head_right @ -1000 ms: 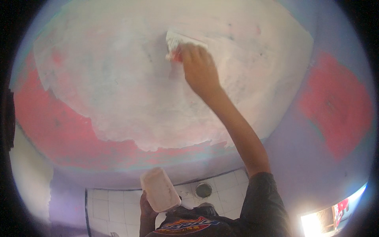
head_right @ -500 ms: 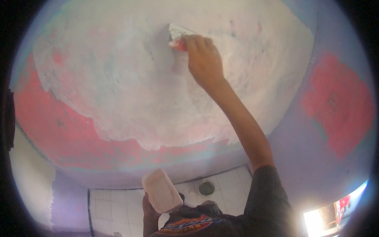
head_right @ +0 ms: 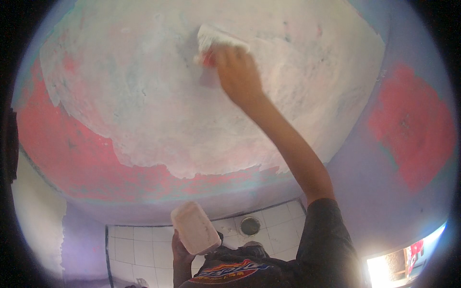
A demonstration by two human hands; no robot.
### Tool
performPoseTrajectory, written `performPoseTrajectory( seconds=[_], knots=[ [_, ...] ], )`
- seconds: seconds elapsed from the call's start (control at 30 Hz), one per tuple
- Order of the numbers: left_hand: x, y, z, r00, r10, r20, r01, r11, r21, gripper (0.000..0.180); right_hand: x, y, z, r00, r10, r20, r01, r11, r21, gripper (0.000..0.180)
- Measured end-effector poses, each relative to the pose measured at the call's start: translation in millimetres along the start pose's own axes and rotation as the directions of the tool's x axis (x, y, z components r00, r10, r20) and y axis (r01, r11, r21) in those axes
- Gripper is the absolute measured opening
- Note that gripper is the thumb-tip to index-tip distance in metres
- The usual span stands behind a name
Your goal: The person repeatedly scoops white paint from a small container and applies it to the ceiling using a sponge. The ceiling is partially painted white over a pink and blue base. Another person is visible in the background working on a wall.
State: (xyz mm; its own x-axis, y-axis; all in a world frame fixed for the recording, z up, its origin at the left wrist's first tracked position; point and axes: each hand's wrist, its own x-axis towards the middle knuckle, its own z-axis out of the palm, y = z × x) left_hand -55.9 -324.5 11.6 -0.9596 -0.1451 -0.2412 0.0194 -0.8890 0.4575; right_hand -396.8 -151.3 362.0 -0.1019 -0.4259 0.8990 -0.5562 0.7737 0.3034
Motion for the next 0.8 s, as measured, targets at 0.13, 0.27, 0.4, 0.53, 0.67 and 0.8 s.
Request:
performPoseTrajectory(
  seconds=[0.13,0.27,0.4,0.53,0.67,0.8],
  knots=[
    [11.9,3.5,11.3,0.998,0.043,0.039,-0.049,0.983,0.175,0.069,-108.1,-54.8,52.9,0.953,-0.295,0.069,0.296,0.955,-0.006,0.037],
    [7.7,1.1,6.4,0.997,0.041,0.068,-0.044,0.997,0.056,0.07,-115.3,-75.5,19.0,0.944,-0.249,0.217,0.19,0.946,0.262,0.03],
    [0.9,2.4,1.5,0.998,0.04,0.058,-0.044,0.997,0.057,0.071,-1.5,-12.4,-12.6,0.998,0.024,-0.065,-0.013,0.986,0.166,0.028],
    [4.6,-3.2,3.9,1.0,0.011,0.004,-0.011,1.0,0.019,0.069,8.9,2.1,2.0,0.986,0.107,-0.128,-0.098,0.992,0.076,0.027],
    [4.3,-13.1,10.3,0.996,0.059,0.061,-0.056,0.997,-0.054,0.067,-115.4,-85.5,38.6,0.978,-0.18,0.105,0.16,0.971,0.178,0.037],
    [3.4,-18.8,7.4,0.999,0.027,-0.021,-0.028,0.998,-0.049,0.07,-170.3,-104.5,17.6,0.922,0.1,0.375,-0.28,0.839,0.466,0.028]
  ],
)
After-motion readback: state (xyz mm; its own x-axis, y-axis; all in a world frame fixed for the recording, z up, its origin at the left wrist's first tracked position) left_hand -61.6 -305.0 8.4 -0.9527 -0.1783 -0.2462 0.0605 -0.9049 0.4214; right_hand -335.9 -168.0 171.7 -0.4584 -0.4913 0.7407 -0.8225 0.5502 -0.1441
